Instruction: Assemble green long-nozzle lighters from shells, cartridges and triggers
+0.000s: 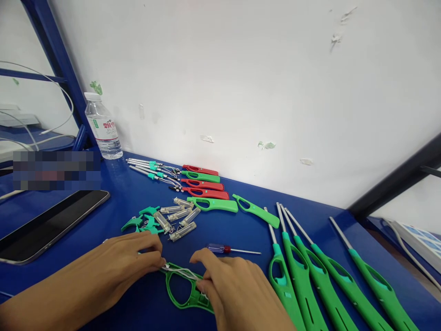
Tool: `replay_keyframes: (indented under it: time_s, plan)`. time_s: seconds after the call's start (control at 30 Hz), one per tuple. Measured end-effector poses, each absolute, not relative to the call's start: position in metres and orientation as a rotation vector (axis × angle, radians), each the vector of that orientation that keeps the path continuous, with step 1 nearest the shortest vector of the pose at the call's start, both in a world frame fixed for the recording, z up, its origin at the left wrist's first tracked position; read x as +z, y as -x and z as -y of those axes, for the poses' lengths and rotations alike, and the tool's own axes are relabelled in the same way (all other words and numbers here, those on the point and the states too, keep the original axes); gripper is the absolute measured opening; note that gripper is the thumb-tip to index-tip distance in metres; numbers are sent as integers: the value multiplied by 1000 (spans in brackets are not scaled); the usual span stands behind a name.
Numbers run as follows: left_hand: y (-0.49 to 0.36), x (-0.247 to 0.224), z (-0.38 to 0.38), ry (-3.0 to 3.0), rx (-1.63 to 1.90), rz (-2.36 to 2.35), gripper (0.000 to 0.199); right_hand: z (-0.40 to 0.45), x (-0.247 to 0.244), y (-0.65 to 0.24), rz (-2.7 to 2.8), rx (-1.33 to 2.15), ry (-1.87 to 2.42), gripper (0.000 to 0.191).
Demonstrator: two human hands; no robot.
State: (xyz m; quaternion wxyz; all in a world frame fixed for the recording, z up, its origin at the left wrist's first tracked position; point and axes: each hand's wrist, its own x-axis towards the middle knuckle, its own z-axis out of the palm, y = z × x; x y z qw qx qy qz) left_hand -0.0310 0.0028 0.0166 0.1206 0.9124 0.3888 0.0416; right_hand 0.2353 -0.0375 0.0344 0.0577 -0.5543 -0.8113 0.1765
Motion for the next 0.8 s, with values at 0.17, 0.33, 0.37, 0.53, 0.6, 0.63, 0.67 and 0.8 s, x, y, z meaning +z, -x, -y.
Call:
replay_keyframes:
  time_s: [0.17,0.33,0.37,0.53,0.6,0.63,0.67,0.8]
  plan:
    - [31,17,-2,-2685,188,-1101,50,45,33,-246,2403,544,1610,56]
    - [32,18,-1,-2713,261,-1108,48,47,32,-250,2390,591,1610,65]
    - [32,18,-1,-2719,271,-1105,48,47,32,-250,2390,580,1603,64]
    - [34,13,-1,-2694,260,-1109,48,48,38,-248,2363,595,1587,54]
    - [36,9,-1,-2672,275,-1092,47,49,39,-247,2368,620,1600,54]
    - [37,8,-1,-2665,283,-1086,47,49,40,-247,2374,617,1604,55]
    - [38,6,-1,-2660,286,-1078,48,49,40,-246,2385,613,1610,56]
    - [39,4,-2,-2655,284,-1080,49,46,38,-243,2427,555,1641,60]
